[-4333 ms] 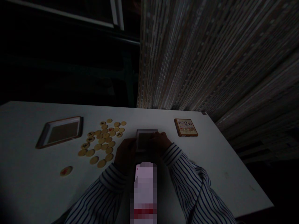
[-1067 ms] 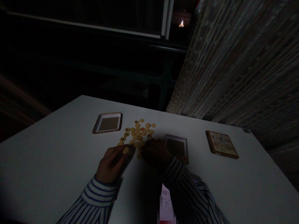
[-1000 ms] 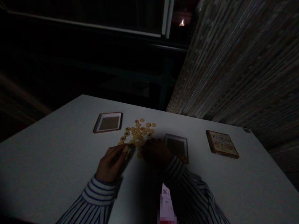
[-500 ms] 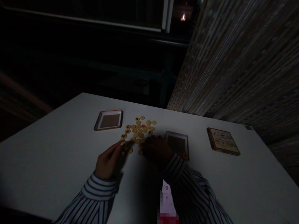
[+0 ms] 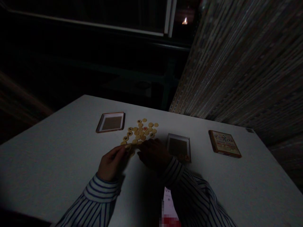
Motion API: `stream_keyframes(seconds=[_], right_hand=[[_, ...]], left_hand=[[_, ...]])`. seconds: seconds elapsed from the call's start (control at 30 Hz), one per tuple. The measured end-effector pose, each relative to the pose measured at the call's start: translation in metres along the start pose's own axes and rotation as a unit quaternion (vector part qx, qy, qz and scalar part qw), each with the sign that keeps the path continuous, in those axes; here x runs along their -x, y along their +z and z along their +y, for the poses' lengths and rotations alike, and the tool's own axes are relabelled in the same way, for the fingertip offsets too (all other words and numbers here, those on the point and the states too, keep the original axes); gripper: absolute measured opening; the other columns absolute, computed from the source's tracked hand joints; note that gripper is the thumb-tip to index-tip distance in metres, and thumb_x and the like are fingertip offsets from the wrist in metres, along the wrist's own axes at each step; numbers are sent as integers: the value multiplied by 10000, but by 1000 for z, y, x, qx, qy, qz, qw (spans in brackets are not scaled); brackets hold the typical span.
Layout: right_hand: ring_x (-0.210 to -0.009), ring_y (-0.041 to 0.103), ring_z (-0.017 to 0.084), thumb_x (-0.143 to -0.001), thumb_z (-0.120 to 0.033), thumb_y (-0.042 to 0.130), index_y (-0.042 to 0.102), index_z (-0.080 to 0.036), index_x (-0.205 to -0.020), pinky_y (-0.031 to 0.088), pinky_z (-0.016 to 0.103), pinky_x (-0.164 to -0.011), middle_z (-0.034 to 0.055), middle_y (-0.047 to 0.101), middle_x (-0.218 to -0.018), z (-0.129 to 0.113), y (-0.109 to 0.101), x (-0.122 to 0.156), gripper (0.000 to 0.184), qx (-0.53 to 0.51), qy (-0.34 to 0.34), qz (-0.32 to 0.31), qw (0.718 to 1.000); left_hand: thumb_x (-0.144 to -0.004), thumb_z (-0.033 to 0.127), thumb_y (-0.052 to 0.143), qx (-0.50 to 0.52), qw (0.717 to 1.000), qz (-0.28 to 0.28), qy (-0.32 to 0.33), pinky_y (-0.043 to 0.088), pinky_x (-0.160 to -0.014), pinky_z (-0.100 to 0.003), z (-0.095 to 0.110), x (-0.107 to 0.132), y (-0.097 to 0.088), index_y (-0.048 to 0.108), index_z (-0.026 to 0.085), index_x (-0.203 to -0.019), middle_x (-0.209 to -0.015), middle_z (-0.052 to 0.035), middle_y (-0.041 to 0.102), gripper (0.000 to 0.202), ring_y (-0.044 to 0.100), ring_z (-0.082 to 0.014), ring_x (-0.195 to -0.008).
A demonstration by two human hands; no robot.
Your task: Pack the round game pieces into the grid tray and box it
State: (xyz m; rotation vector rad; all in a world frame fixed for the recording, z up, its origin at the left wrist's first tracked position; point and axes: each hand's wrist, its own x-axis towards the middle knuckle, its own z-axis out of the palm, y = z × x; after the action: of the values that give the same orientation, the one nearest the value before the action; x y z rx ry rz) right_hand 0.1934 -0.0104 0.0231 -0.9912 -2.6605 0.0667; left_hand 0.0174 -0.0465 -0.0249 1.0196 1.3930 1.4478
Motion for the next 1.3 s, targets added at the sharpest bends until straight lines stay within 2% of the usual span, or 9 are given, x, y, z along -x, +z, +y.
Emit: stream_keyframes(seconds=[0.2,0.4,0.67,0.87,0.97,1.13,1.3], right_hand=[[-858,524,189,-859,-302,456,533,-154,-981,357,317,-728,77,621,-944,-9,0,-7,207,3,-26,38,999],[-835,522,174,-860,-296,462,527,-158,-939,352,304,-719,76,607,-947,-17,1,-13,172,10,-47,38,998],[-798,515,159,-882,-265,415,546,-167,-876,331,302,-705,52,608,-878,-19,1,-13,164,43,-55,25,997],[-788,508,166,-877,-269,405,546,-173,-875,315,310,-691,54,600,-844,-18,4,-12,171,45,-55,27,997],[-770,511,166,-872,-263,402,551,-166,-852,308,310,-684,51,605,-812,-13,3,-10,179,60,-38,31,997],[-803,525,165,-851,-258,442,572,-167,-871,309,291,-689,53,628,-853,3,-6,-5,160,49,32,17,998],[-818,540,175,-865,-270,418,590,-182,-873,316,297,-687,54,643,-847,18,-13,-5,193,67,105,-59,990]], left_hand=[[-623,437,686,77,996,-23,-44,502,-720,-257,-2,1,3,641,136,-861,-809,-69,706,386,640,-151,-732],[-630,435,674,60,996,-47,-51,481,-601,-221,-1,2,4,622,143,-770,-653,-27,673,329,607,-123,-607],[-646,468,642,54,993,-80,-66,482,-587,-242,1,4,5,572,155,-756,-618,-15,639,339,592,-126,-584],[-666,469,620,21,994,-99,-49,484,-582,-248,1,3,3,583,154,-763,-628,-21,637,331,592,-130,-586],[-680,452,615,2,998,-60,-10,494,-626,-266,-4,1,1,611,143,-783,-699,-51,667,326,611,-147,-646],[-713,456,579,-39,998,35,38,499,-711,-306,-10,-4,-4,624,128,-819,-796,-93,692,348,637,-182,-746],[-728,426,559,-139,986,62,75,497,-717,-293,-8,-4,-6,625,151,-821,-791,-61,689,299,634,-175,-757]])
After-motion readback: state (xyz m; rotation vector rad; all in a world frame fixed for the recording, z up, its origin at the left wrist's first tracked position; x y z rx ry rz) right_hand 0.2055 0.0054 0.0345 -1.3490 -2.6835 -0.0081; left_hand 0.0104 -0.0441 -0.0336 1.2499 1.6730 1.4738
